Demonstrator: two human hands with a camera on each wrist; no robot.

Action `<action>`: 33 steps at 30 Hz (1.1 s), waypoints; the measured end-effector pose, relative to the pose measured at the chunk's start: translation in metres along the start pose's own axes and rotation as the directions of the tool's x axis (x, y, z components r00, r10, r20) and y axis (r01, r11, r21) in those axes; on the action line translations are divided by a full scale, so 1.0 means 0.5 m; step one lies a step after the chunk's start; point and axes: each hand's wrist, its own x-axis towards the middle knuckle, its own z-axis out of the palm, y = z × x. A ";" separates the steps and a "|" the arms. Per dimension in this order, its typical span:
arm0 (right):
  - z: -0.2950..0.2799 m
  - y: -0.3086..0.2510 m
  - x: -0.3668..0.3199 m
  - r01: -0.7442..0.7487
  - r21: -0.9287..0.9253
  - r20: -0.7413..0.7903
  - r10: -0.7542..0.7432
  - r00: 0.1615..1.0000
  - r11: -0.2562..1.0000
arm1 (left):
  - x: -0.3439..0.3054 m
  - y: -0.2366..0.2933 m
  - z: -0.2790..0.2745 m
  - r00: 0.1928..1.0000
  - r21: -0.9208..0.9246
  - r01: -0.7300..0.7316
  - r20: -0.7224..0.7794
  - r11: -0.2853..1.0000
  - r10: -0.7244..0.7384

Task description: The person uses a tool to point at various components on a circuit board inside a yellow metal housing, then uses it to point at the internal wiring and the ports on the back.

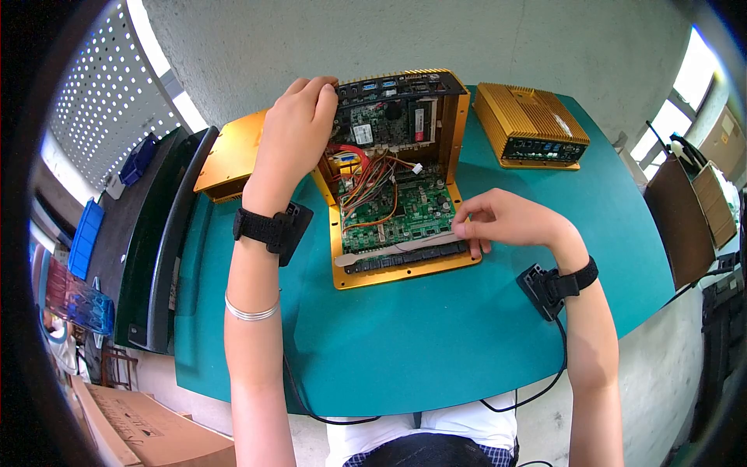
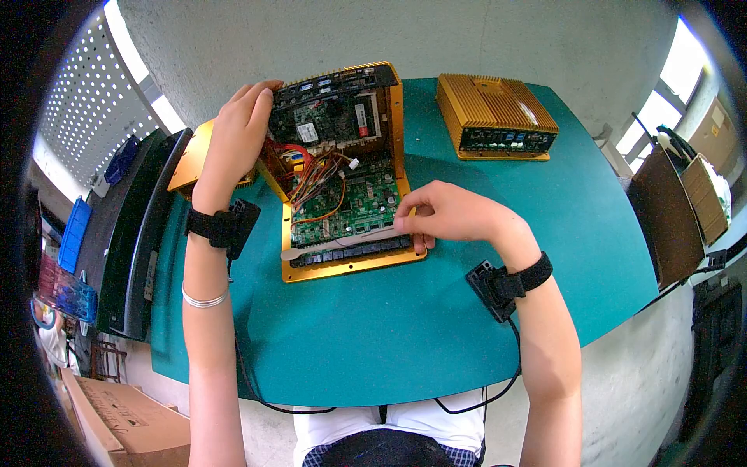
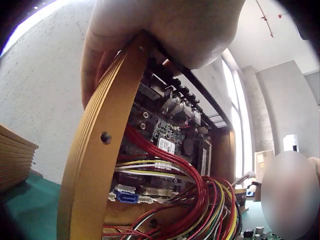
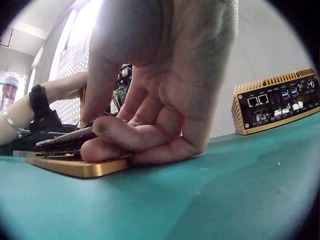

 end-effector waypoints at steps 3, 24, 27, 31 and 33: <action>-0.003 -0.003 -0.003 0.024 -0.069 0.011 -0.023 1.000 0.997 | 0.000 -0.002 0.001 1.000 0.003 -0.011 -0.005 1.000 0.011; 0.000 -0.001 0.000 0.022 -0.082 0.012 -0.021 1.000 0.996 | -0.001 -0.003 0.002 0.999 0.007 -0.029 -0.020 1.000 0.030; 0.002 -0.007 -0.002 0.005 -0.054 0.011 -0.004 1.000 0.999 | 0.000 -0.006 0.004 0.999 -0.004 -0.032 -0.020 0.999 0.032; 0.004 -0.009 -0.004 -0.006 -0.023 0.000 0.006 1.000 1.000 | 0.000 -0.010 0.006 0.999 0.000 -0.043 -0.029 0.999 0.043; 0.004 -0.007 -0.003 -0.003 -0.030 0.004 0.003 1.000 1.000 | -0.001 -0.006 0.004 0.999 0.001 -0.035 -0.026 0.999 0.035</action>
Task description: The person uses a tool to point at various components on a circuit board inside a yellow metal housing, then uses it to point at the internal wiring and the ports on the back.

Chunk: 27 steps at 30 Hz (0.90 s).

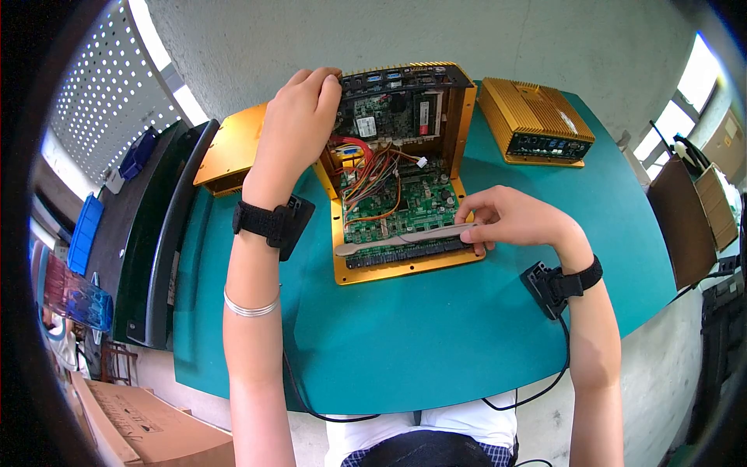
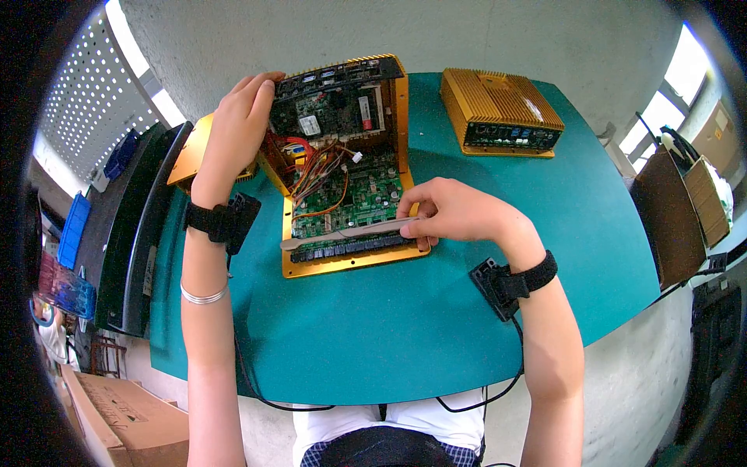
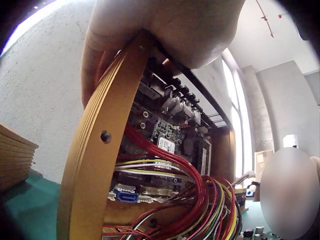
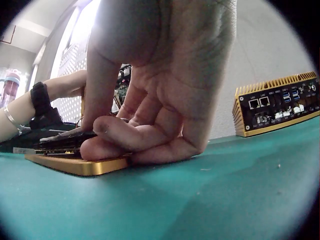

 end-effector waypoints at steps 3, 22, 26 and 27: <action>-0.001 0.000 0.001 0.004 -0.011 0.005 -0.004 1.000 1.000 | 0.000 0.004 -0.001 1.000 -0.001 0.006 0.002 1.000 -0.006; -0.002 -0.004 -0.002 0.012 -0.022 0.007 -0.012 1.000 1.000 | 0.000 0.004 -0.001 1.000 0.014 0.010 0.002 1.000 -0.010; -0.003 -0.001 0.000 0.021 -0.042 0.021 -0.020 1.000 0.999 | 0.001 0.004 -0.002 1.000 0.017 0.012 0.014 1.000 -0.012; -0.003 0.000 0.000 0.025 -0.045 0.019 -0.024 1.000 0.999 | 0.000 0.003 0.000 1.000 0.014 0.006 0.003 1.000 -0.006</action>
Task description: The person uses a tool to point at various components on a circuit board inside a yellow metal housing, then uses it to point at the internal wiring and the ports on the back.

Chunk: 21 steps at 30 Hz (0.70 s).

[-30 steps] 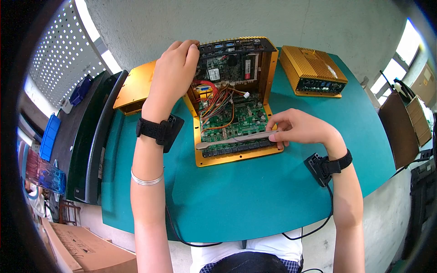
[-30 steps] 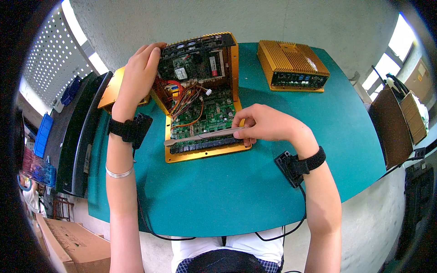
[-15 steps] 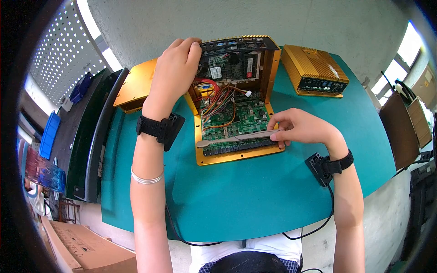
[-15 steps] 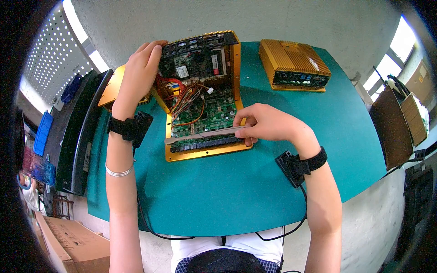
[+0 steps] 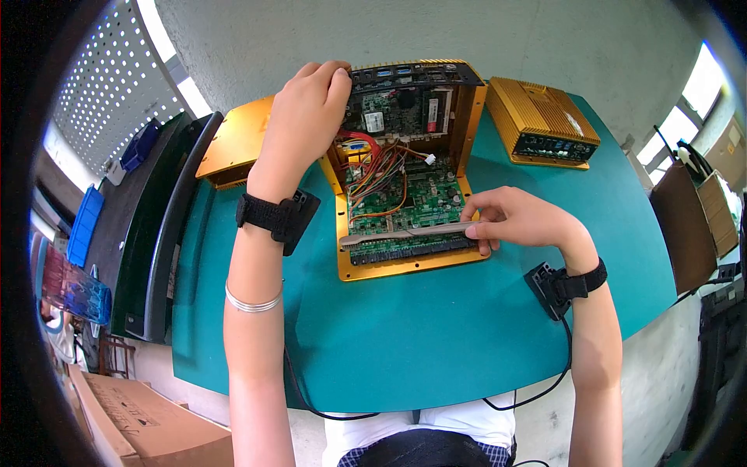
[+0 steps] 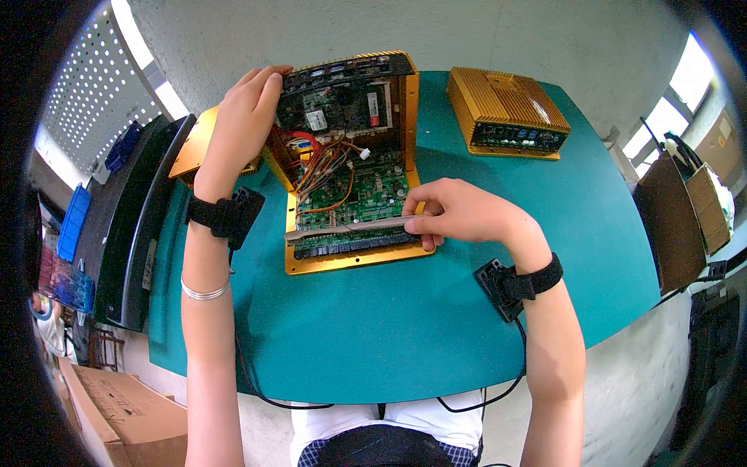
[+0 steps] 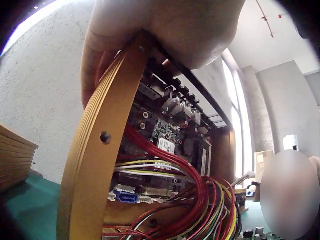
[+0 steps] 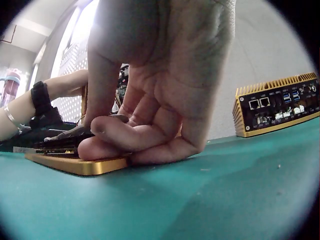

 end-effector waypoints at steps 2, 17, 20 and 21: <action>0.001 0.001 0.001 0.005 -0.003 -0.002 -0.005 1.000 1.000 | -0.001 -0.001 0.001 1.000 -0.003 -0.006 -0.011 1.000 0.006; -0.011 0.009 -0.001 0.074 0.067 -0.096 -0.067 0.993 0.995 | 0.000 -0.003 0.000 1.000 0.014 -0.017 -0.003 1.000 0.017; -0.015 0.008 0.001 0.134 0.207 -0.216 -0.088 0.972 0.969 | 0.000 -0.002 0.000 1.000 0.017 -0.015 -0.007 1.000 0.016; -0.019 0.008 0.002 0.163 0.214 -0.254 -0.106 0.961 0.963 | 0.000 0.001 -0.004 1.000 0.016 0.006 0.028 1.000 -0.006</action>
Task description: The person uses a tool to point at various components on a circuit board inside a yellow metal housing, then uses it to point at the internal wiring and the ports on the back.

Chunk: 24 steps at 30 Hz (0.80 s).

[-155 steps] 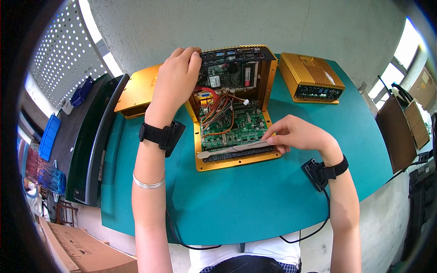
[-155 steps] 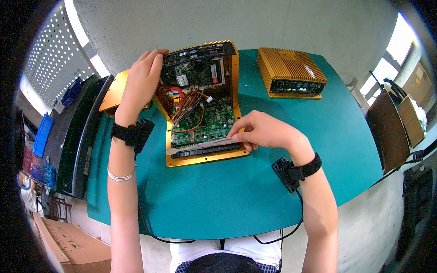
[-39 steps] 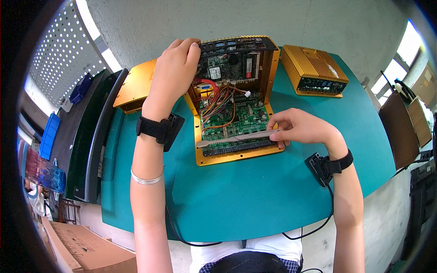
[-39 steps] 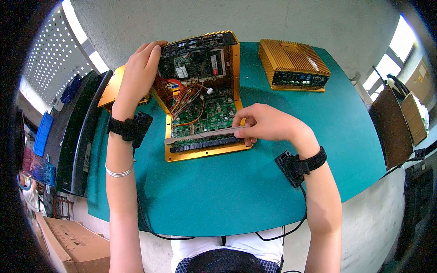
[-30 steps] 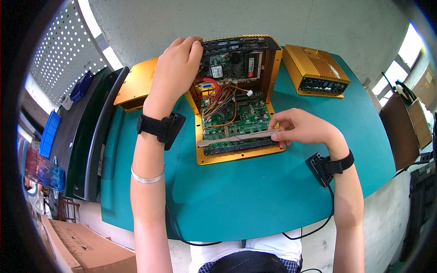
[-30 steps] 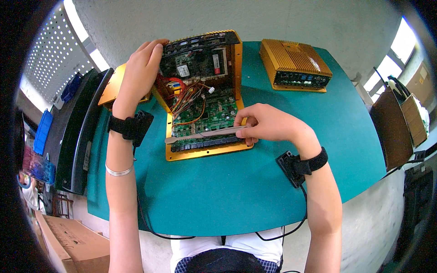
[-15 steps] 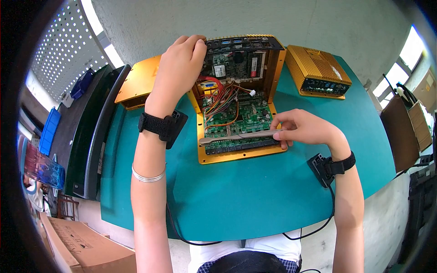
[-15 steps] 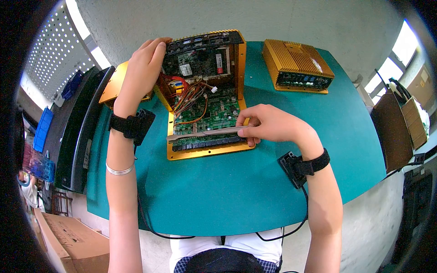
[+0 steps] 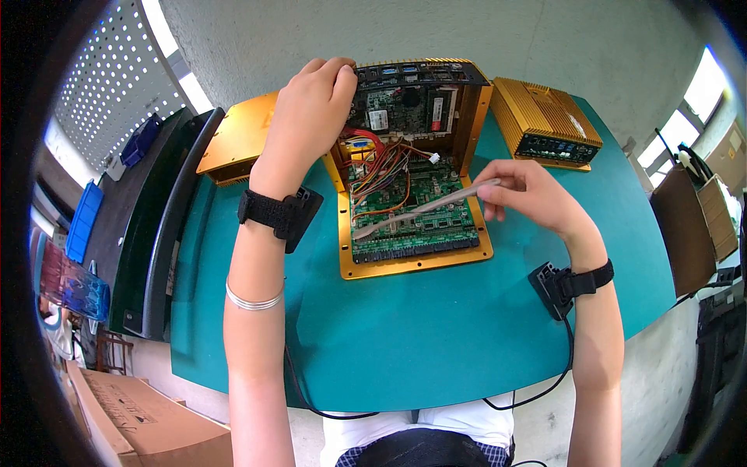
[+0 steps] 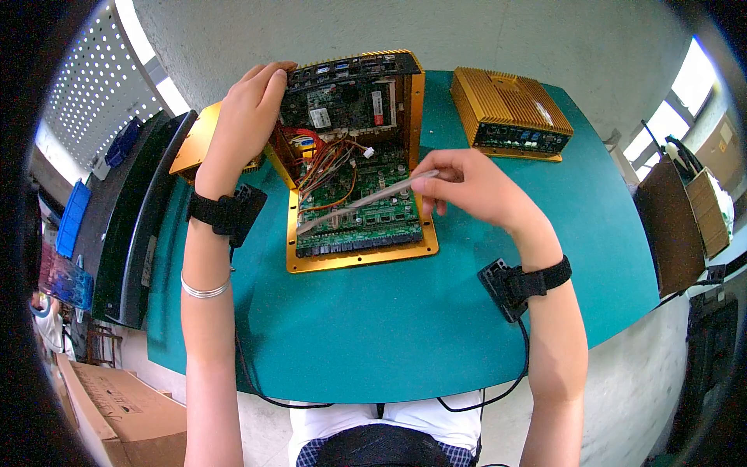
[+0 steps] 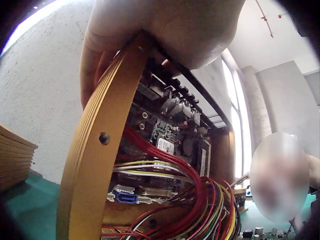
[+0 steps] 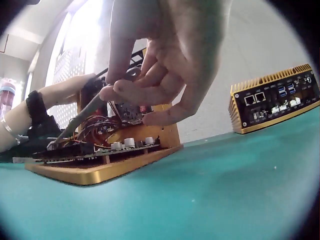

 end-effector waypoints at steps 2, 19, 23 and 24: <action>-0.002 0.001 0.001 0.030 0.013 -0.035 -0.029 0.999 0.999 | -0.001 0.001 -0.003 0.999 0.000 0.020 0.033 1.000 -0.020; -0.017 0.020 0.010 0.148 0.160 -0.492 -0.051 0.869 0.976 | -0.001 -0.002 0.005 0.999 -0.011 -0.015 -0.042 1.000 0.015; -0.017 0.016 0.003 0.259 0.173 -0.576 -0.116 0.810 0.950 | -0.001 -0.005 0.004 1.000 0.001 -0.017 -0.023 1.000 0.017; -0.021 0.019 0.004 0.304 0.172 -0.633 -0.132 0.763 0.937 | -0.001 -0.005 0.004 1.000 0.003 -0.018 -0.026 1.000 0.018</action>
